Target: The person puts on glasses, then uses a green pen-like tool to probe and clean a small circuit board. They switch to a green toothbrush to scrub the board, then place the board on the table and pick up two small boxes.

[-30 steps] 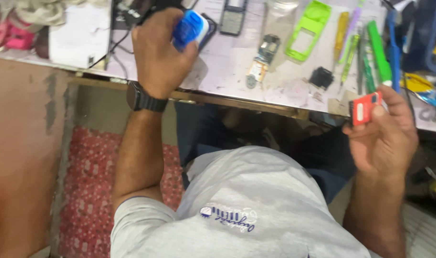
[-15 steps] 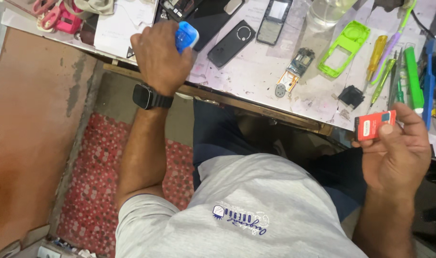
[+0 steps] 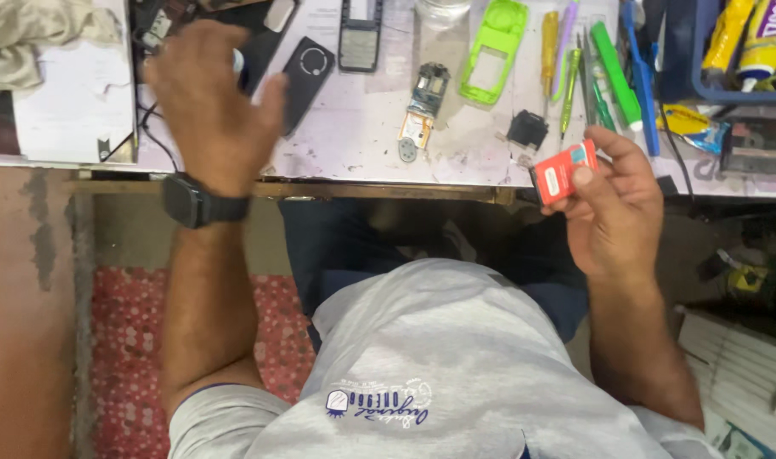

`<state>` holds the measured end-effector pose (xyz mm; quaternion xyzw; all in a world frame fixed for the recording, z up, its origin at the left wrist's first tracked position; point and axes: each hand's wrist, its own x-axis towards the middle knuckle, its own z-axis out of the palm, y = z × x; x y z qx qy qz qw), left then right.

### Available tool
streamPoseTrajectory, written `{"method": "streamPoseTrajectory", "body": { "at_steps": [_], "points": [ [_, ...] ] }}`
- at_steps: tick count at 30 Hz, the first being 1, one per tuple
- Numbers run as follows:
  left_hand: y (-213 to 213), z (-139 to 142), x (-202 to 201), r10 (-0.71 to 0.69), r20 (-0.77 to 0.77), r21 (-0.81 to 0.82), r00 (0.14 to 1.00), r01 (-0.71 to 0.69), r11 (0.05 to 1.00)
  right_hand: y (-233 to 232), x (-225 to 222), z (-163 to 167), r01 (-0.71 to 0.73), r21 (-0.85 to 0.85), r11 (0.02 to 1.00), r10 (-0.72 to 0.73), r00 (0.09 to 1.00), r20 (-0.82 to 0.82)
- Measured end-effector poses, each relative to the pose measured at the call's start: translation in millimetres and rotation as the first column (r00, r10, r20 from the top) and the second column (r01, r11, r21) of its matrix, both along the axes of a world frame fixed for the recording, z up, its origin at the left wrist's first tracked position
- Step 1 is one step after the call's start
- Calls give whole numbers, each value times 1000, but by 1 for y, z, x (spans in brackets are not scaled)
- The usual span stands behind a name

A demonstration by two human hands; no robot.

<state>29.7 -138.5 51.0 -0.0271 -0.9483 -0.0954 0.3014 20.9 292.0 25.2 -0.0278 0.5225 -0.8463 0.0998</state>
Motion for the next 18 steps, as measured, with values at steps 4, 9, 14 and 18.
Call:
{"method": "streamPoseTrajectory", "body": {
  "at_steps": [4,9,14,18],
  "points": [
    [74,-2,-16,-212,138,322,967,159,933,-9,-4,4,-32,-82,996,36,998,50],
    [130,-11,-48,-109,351,139,930,63,988,-13,-4,4,-34,-187,982,56,992,111],
    [147,-24,-63,-62,344,112,937,24,993,-3,0,2,0,-154,988,17,994,108],
    [155,-35,-73,-3,383,75,924,-28,997,5,0,-6,16,-189,982,5,994,110]
  ]
}}
